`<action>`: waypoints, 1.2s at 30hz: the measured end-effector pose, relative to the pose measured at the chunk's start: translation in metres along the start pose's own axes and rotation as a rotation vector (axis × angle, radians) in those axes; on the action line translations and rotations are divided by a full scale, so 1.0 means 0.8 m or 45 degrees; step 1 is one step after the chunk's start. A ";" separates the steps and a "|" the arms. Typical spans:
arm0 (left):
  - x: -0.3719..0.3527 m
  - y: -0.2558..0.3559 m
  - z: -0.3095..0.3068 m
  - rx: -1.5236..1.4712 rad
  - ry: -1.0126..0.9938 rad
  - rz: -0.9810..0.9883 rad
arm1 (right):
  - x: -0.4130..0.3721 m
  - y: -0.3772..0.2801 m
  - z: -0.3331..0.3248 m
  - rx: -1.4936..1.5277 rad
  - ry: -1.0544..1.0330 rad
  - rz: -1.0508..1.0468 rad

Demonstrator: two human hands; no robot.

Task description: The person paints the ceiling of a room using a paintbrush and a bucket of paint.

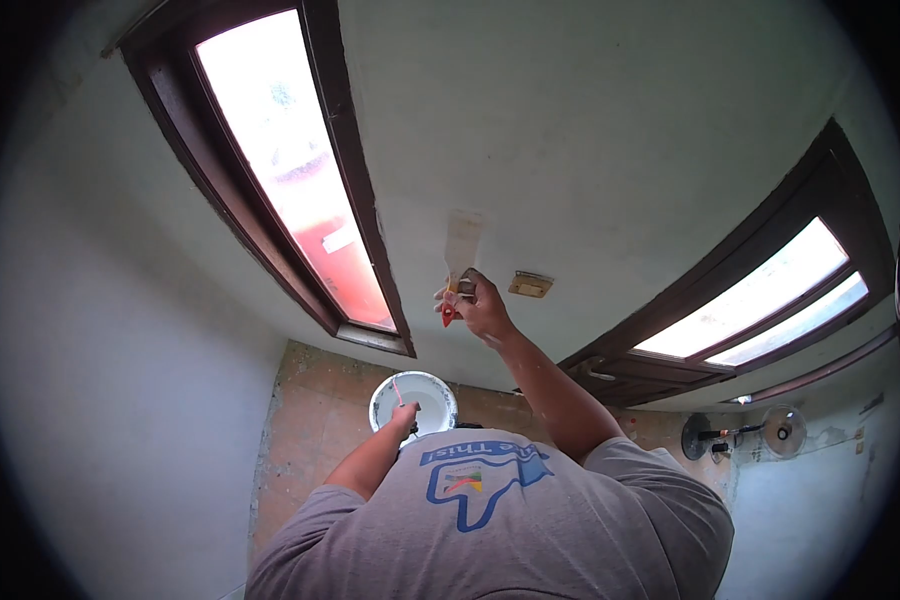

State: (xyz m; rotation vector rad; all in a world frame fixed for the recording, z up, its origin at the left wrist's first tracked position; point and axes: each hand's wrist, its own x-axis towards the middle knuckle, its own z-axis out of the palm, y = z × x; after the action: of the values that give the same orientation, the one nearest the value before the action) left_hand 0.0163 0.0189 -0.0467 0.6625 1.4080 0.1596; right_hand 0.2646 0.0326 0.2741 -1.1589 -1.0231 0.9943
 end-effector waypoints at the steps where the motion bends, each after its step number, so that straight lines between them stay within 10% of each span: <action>1: -0.002 0.001 0.000 -0.002 0.000 0.005 | -0.004 0.013 -0.001 0.048 0.004 0.105; 7: -0.005 0.000 -0.007 0.009 -0.010 0.002 | -0.042 0.061 0.013 0.154 0.014 0.467; 12: -0.009 -0.001 -0.003 0.040 0.026 0.016 | -0.011 0.015 0.026 0.029 -0.063 -0.011; 17: -0.007 -0.003 -0.004 0.018 0.011 0.007 | 0.015 0.015 0.022 0.034 -0.018 0.088; 23: -0.006 -0.006 -0.006 -0.013 0.080 0.022 | -0.037 0.084 0.015 0.061 0.085 0.716; 32: -0.027 0.002 -0.007 -0.068 0.071 -0.017 | -0.003 -0.002 0.021 -0.043 0.051 -0.032; 36: -0.027 0.002 -0.012 -0.091 0.007 -0.042 | -0.015 0.023 0.011 0.114 0.127 0.400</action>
State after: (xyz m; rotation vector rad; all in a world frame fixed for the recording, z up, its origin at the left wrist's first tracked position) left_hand 0.0036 0.0127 -0.0277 0.5799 1.4114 0.1849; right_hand 0.2518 0.0250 0.2552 -1.3058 -0.7226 1.2030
